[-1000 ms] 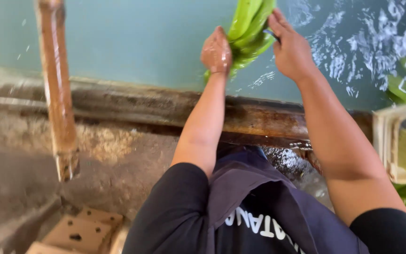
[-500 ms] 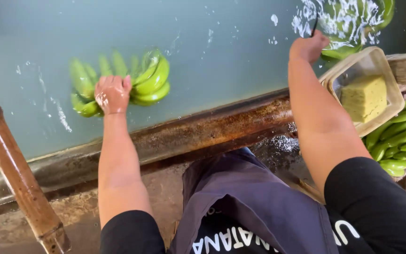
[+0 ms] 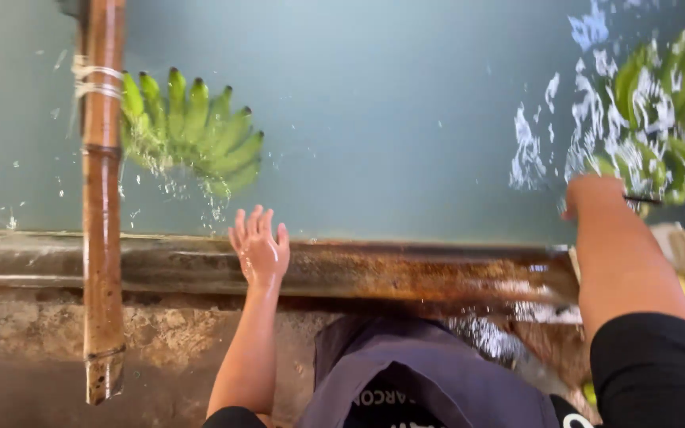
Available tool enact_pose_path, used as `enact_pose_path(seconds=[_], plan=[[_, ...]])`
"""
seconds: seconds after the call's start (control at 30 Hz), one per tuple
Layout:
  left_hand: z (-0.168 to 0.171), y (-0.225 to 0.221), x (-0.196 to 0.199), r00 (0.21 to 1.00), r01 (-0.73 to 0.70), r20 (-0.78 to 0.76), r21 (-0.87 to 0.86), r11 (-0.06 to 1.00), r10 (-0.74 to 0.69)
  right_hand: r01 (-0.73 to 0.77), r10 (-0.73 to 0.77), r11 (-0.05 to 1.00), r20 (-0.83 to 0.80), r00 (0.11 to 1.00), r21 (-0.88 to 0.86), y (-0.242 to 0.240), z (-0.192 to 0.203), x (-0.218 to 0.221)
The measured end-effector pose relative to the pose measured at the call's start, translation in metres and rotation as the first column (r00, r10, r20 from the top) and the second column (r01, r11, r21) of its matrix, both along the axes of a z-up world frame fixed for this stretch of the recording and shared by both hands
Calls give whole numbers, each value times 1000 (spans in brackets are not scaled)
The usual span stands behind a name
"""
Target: Cleaning and trimming bunches of green bananas in a water tank.
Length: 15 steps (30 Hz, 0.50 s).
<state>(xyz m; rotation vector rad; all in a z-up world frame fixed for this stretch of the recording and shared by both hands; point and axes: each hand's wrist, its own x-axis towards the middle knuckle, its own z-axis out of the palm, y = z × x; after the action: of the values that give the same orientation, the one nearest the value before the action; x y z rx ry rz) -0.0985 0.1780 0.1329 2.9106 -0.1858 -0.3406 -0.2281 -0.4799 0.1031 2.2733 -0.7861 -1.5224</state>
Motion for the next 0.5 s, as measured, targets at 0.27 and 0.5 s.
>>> enact_pose_path(seconds=[0.27,0.5], plan=[[-17,3,-3,945,56,326,-175,983,4,-158,158,987,2,987,43,-15,-7,21],[-16,-1,-2,986,4,163,-210,978,31,-141,130,973,73,989,182,11,-20,92]])
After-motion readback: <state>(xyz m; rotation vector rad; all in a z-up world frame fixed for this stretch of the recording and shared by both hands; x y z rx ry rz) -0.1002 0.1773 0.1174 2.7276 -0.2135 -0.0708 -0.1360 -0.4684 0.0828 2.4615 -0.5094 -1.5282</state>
